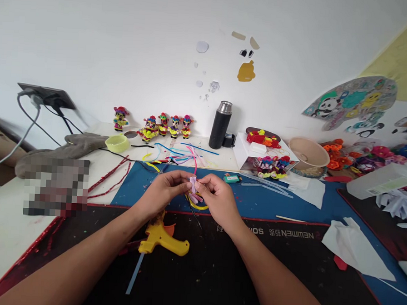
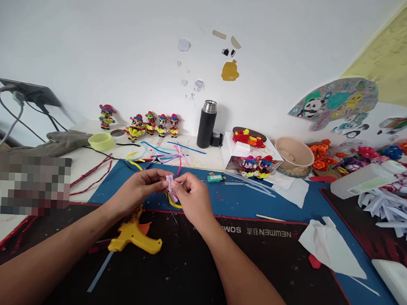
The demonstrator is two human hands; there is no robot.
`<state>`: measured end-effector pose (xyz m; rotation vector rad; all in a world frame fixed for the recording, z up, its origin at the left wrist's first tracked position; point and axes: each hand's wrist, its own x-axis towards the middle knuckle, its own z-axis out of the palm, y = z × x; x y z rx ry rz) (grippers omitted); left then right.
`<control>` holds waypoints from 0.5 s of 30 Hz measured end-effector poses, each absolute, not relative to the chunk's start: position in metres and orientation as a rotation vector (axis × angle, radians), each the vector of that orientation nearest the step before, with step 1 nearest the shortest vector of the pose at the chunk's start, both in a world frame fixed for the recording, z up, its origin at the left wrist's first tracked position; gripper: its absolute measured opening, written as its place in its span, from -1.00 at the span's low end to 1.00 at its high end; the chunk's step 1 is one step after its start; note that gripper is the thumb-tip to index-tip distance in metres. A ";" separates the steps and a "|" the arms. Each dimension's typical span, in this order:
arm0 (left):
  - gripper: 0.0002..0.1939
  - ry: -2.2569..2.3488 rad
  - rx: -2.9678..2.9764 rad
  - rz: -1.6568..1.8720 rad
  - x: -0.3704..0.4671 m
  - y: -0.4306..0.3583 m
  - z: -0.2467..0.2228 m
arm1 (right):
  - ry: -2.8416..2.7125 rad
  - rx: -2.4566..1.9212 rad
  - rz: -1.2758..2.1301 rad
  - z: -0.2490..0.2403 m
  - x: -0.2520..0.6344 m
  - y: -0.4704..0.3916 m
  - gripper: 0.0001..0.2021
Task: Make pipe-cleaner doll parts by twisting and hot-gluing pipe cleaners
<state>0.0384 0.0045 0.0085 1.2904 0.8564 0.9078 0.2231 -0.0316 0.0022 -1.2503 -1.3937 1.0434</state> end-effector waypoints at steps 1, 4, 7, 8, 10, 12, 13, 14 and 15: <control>-0.62 0.847 1.294 0.906 0.038 0.005 0.008 | -1.398 -1.252 1.042 0.003 0.223 -0.032 -0.78; -0.64 0.817 1.345 0.899 0.035 0.005 0.007 | -1.423 -1.265 1.033 0.004 0.224 -0.032 -0.80; -0.66 0.795 1.368 0.902 0.034 0.005 0.011 | -1.444 -1.281 1.019 0.005 0.224 -0.032 -0.79; -0.66 0.789 1.366 0.902 0.034 0.004 0.012 | -1.446 -1.282 1.016 0.005 0.224 -0.033 -0.79; -0.66 0.771 1.362 0.898 0.034 0.003 0.014 | -1.445 -1.279 1.024 0.006 0.224 -0.033 -0.78; -0.66 0.756 1.364 0.898 0.034 0.003 0.016 | -1.444 -1.268 1.043 0.006 0.223 -0.034 -0.76; -0.66 0.749 1.365 0.901 0.034 0.003 0.016 | -1.443 -1.262 1.053 0.006 0.223 -0.034 -0.75; -0.66 0.742 1.366 0.905 0.034 0.003 0.017 | -1.439 -1.257 1.062 0.007 0.223 -0.034 -0.74; -0.66 0.737 1.363 0.912 0.034 0.003 0.017 | -1.430 -1.254 1.072 0.007 0.223 -0.034 -0.73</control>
